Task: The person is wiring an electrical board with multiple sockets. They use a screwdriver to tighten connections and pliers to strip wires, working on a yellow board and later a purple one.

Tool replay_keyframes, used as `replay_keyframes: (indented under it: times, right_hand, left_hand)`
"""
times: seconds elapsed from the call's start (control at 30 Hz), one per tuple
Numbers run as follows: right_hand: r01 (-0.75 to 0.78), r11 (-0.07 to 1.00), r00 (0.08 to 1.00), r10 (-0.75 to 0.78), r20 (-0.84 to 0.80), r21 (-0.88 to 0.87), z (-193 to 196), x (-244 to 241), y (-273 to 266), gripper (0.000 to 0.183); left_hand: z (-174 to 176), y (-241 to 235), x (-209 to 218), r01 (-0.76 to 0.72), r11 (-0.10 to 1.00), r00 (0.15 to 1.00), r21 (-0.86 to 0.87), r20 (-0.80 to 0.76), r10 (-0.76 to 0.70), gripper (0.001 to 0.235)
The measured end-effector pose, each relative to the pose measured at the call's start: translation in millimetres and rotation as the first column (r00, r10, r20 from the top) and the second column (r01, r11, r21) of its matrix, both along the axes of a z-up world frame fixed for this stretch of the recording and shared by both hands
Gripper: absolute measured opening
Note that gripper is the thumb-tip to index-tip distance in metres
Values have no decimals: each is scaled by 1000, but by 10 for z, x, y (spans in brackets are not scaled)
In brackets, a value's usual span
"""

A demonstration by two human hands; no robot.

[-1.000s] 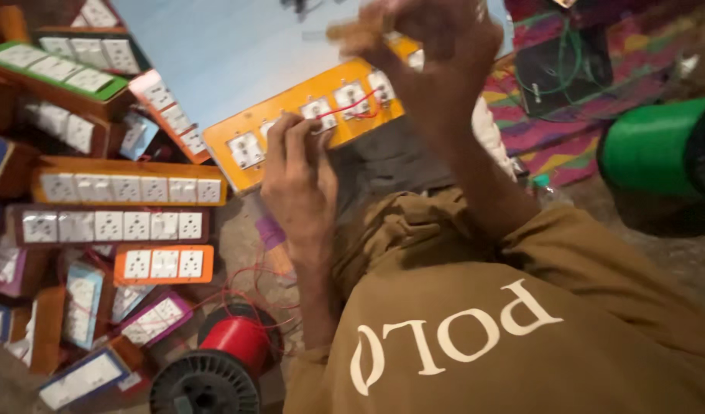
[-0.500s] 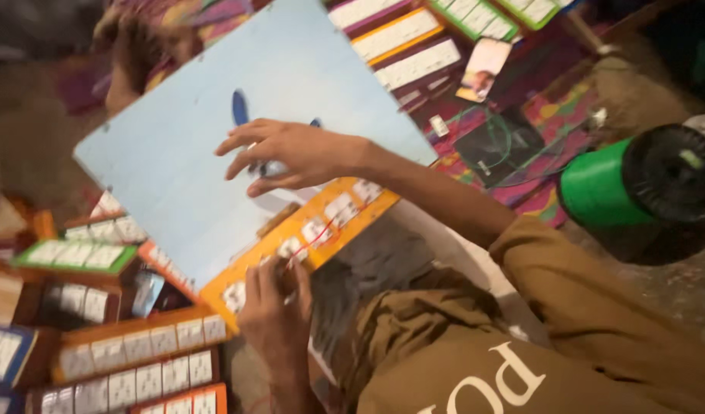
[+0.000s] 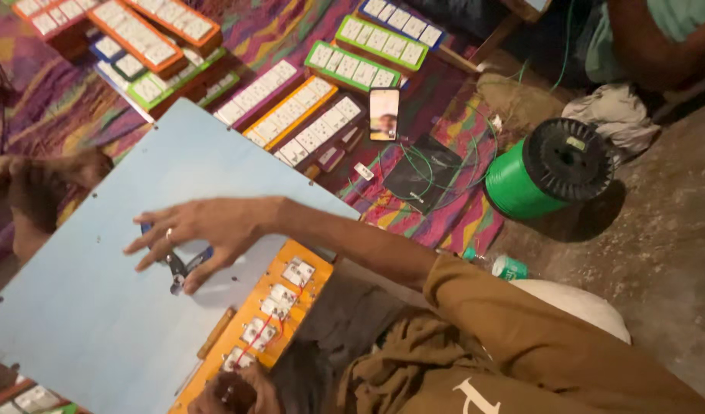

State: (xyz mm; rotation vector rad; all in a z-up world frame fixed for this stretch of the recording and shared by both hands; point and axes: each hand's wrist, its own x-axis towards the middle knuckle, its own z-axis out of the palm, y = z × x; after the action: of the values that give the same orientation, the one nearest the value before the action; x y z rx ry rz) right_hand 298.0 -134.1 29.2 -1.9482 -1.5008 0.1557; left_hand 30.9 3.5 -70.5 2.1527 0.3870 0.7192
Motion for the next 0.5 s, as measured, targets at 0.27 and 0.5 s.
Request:
replay_keyframes:
  times: [0.27, 0.5]
  right_hand:
    - [68, 972, 957, 0, 289, -225, -94, 207, -73, 99]
    - [280, 958, 852, -222, 475, -54, -167, 178, -51, 76]
  left_hand:
    - [593, -144, -97, -39, 977, 975, 211, -206, 83, 18]
    - [904, -412, -101, -149, 977, 984, 154, -72, 161, 14]
